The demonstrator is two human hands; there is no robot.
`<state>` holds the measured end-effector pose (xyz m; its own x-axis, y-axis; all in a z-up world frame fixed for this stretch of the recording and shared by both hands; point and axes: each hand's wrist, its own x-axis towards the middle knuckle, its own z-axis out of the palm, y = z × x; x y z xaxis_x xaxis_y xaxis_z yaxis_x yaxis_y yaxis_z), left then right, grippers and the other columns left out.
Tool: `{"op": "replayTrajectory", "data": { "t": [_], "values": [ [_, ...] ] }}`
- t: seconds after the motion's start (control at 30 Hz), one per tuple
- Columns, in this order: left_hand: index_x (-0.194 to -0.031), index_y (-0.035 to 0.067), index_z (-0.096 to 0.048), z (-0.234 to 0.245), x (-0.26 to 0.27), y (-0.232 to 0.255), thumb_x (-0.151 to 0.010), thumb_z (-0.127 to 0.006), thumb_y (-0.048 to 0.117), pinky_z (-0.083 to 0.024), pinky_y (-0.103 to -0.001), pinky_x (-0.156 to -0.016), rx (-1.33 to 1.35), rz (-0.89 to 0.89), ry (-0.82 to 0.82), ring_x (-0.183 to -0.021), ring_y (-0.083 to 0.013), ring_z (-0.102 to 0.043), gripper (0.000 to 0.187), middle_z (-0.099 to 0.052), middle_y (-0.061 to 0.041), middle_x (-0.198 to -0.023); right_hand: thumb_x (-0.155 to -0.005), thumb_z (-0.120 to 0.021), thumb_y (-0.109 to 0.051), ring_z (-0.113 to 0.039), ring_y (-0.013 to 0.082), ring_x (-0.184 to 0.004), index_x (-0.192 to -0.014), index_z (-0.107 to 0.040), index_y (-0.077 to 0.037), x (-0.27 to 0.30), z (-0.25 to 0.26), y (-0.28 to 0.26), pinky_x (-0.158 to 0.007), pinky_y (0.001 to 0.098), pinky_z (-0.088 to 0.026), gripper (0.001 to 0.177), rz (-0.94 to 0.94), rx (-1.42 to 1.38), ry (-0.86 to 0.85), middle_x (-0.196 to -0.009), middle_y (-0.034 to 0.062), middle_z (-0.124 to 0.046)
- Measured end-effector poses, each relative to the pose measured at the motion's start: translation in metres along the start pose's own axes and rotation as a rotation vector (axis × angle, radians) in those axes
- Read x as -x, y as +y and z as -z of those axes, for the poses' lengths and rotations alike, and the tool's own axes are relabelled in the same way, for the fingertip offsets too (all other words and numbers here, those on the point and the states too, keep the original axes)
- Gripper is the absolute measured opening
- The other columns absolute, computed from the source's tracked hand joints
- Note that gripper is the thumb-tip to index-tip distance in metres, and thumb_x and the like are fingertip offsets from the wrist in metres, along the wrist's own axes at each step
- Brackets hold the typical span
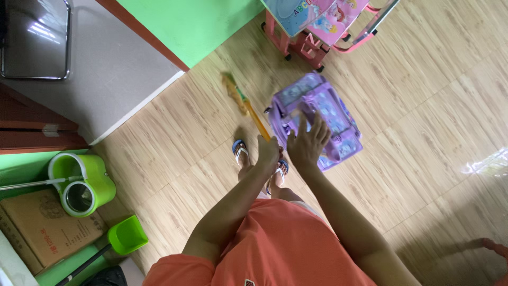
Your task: The person sweeps a tiled floor using a broom and a dustpan. They gather debris into a pile and then sweep it into the dustpan.
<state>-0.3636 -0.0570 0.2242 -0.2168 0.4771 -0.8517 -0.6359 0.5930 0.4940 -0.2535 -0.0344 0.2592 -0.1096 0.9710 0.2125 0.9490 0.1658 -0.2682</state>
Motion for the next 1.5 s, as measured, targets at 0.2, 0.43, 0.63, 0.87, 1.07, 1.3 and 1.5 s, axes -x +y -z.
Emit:
{"op": "replayTrajectory", "data": {
  "t": [0.2,0.43,0.63,0.87,1.07,1.3,1.5],
  "values": [
    [-0.110,0.014,-0.042,0.028,-0.001,0.056,-0.102,-0.053,0.015,-0.032,-0.022,-0.043,0.030,-0.033,-0.326,-0.056,-0.0065,-0.045,0.014,-0.046,0.000,-0.078,-0.091,-0.072,-0.024,-0.022,0.0471,-0.154,-0.153,-0.046,-0.008,-0.036,-0.017,0.026,-0.122,0.0659,-0.018,0.068,-0.125,0.177,0.118,-0.167,0.0258,-0.023],
    [-0.105,0.011,-0.046,0.029,-0.157,0.094,-0.103,-0.051,0.011,-0.031,-0.022,-0.044,0.245,0.170,-0.458,-0.053,-0.0064,-0.040,0.006,-0.046,0.000,-0.073,-0.090,-0.066,-0.017,-0.018,0.0480,-0.155,-0.148,-0.045,0.000,-0.066,-0.080,-0.042,-0.124,0.0623,-0.017,0.064,-0.067,-0.184,-0.071,-0.162,0.0269,-0.031],
    [-0.104,0.002,-0.054,0.099,-0.295,0.113,-0.101,-0.053,0.005,-0.032,-0.021,-0.043,0.355,0.245,-0.188,-0.052,-0.0082,-0.045,0.005,-0.048,0.000,-0.068,-0.090,-0.067,-0.017,-0.030,0.0445,-0.149,-0.141,-0.050,-0.005,-0.086,-0.136,-0.125,-0.120,0.0529,-0.030,0.055,-0.082,-0.436,-0.301,-0.157,0.0222,-0.040],
    [-0.078,0.007,-0.047,0.158,-0.282,0.130,-0.102,-0.050,0.029,-0.028,-0.030,-0.035,0.027,0.161,0.065,-0.039,-0.0154,-0.041,0.032,-0.046,-0.006,-0.056,-0.090,-0.069,-0.017,-0.039,0.0437,-0.141,-0.135,-0.055,-0.008,-0.125,-0.147,-0.145,-0.115,0.0511,-0.037,0.048,-0.159,-0.466,-0.383,-0.153,0.0210,-0.043],
    [-0.087,0.005,-0.053,0.143,-0.185,0.180,-0.101,-0.053,0.012,-0.043,-0.030,-0.043,0.053,0.280,-0.217,-0.050,-0.0145,-0.053,0.016,-0.059,-0.008,-0.068,-0.090,-0.067,-0.017,-0.041,0.0438,-0.137,-0.135,-0.056,-0.008,-0.168,-0.167,-0.150,-0.111,0.0507,-0.039,0.047,-0.163,-0.443,-0.413,-0.148,0.0211,-0.045],
    [-0.092,0.004,-0.059,0.061,-0.264,0.204,-0.092,-0.055,0.006,-0.049,-0.025,-0.051,0.374,0.303,-0.280,-0.057,-0.0148,-0.058,0.005,-0.060,-0.007,-0.074,-0.087,-0.068,-0.017,-0.053,0.0407,-0.127,-0.126,-0.062,-0.008,-0.228,-0.218,-0.148,-0.105,0.0485,-0.046,0.040,-0.124,-0.532,-0.430,-0.138,0.0184,-0.056],
    [-0.085,0.002,-0.057,-0.005,-0.406,0.232,-0.094,-0.059,0.002,-0.038,-0.022,-0.041,0.600,0.200,-0.197,-0.047,-0.0109,-0.046,0.009,-0.055,-0.007,-0.070,-0.088,-0.068,-0.013,-0.059,0.0397,-0.121,-0.121,-0.063,-0.004,-0.309,-0.250,-0.112,-0.104,0.0479,-0.048,0.035,0.101,-0.575,-0.449,-0.128,0.0195,-0.062]
  ]
}}
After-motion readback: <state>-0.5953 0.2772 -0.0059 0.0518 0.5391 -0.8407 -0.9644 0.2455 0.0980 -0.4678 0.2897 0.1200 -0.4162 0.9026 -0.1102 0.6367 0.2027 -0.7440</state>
